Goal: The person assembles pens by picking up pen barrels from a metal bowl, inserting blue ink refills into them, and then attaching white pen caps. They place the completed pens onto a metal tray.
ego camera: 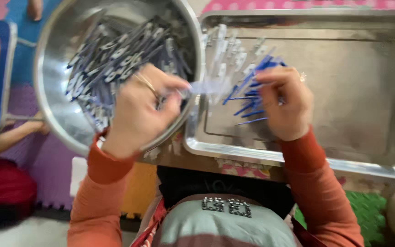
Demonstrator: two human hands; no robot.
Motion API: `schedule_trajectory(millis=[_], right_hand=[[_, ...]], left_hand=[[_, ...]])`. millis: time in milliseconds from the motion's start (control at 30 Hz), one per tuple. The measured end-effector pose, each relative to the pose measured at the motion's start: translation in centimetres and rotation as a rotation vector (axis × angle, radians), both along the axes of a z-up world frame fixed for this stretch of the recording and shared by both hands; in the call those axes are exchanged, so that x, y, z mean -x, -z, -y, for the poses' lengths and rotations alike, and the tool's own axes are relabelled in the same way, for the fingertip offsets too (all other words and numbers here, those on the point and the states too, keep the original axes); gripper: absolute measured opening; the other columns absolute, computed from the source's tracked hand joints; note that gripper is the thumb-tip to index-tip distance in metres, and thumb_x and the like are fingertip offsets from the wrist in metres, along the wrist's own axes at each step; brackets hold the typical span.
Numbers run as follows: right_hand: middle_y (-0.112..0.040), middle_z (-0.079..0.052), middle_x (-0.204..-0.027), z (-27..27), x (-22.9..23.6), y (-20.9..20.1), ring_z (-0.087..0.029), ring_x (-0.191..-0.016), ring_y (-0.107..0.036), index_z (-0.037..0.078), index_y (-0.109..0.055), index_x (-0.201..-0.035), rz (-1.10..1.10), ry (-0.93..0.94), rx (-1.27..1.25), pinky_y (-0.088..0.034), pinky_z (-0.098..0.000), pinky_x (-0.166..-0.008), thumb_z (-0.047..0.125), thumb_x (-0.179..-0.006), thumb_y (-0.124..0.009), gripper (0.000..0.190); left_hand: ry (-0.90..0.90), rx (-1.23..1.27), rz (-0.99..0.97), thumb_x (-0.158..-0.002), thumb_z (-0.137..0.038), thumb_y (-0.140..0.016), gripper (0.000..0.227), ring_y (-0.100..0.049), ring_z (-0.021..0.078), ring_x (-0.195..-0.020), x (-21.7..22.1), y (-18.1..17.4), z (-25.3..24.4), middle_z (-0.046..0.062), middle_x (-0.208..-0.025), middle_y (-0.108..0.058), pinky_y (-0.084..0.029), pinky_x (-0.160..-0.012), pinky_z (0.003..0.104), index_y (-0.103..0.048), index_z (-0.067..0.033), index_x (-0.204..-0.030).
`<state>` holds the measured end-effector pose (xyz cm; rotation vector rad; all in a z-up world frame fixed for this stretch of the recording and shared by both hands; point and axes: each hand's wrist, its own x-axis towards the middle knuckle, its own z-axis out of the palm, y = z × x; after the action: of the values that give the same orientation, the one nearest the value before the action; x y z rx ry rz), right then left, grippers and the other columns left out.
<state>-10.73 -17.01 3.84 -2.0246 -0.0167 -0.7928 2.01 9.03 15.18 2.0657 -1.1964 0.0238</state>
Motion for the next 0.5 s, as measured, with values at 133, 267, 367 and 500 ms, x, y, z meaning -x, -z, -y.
schedule_trajectory(millis=[133,267,367,500], right_hand=[[-0.067,-0.029,-0.122,-0.3,0.3,-1.2,-0.037,-0.112,-0.068,-0.003,-0.066,-0.112,0.062,-0.175,0.091,-0.052,-0.039,-0.083,-0.004,-0.104,-0.06,0.01],[-0.073,-0.012,-0.101,-0.3,0.3,0.4,-0.021,-0.086,-0.075,0.0,-0.061,-0.115,-0.117,-0.137,-0.14,-0.061,-0.0313,-0.078,0.001,-0.109,-0.059,0.006],[-0.067,-0.011,-0.096,-0.8,0.2,1.4,-0.018,-0.083,-0.072,0.002,-0.056,-0.117,-0.058,-0.111,-0.365,-0.059,-0.0284,-0.077,0.005,-0.112,-0.055,0.006],[-0.066,-0.01,-0.096,-1.2,-1.0,0.5,-0.014,-0.092,-0.068,-0.005,-0.065,-0.117,0.022,-0.085,-0.465,-0.057,-0.0325,-0.09,0.003,-0.11,-0.06,0.012]], left_hand=[[0.124,0.131,-0.032,-0.098,0.005,-0.067,0.02,-0.067,0.021,-0.091,2.3,1.8,4.0,0.007,-0.098,-0.07,-0.055,-0.084,0.033,-0.074,-0.0079,-0.111],[-0.079,0.364,-0.14,-0.101,0.003,-0.065,0.026,-0.062,0.0119,-0.069,2.9,6.1,8.2,0.004,-0.101,-0.07,-0.053,-0.062,0.024,-0.063,-0.0138,-0.121],[-0.043,0.639,-0.562,-0.106,0.002,-0.066,0.06,-0.071,0.0121,-0.08,4.3,8.6,10.8,0.014,-0.113,-0.073,-0.06,-0.068,0.023,-0.036,-0.019,-0.153],[0.069,0.901,-0.93,-0.107,-0.008,-0.071,0.056,-0.078,0.0238,-0.109,3.7,15.2,13.2,0.019,-0.117,-0.078,-0.063,-0.095,0.031,-0.048,-0.0093,-0.158]])
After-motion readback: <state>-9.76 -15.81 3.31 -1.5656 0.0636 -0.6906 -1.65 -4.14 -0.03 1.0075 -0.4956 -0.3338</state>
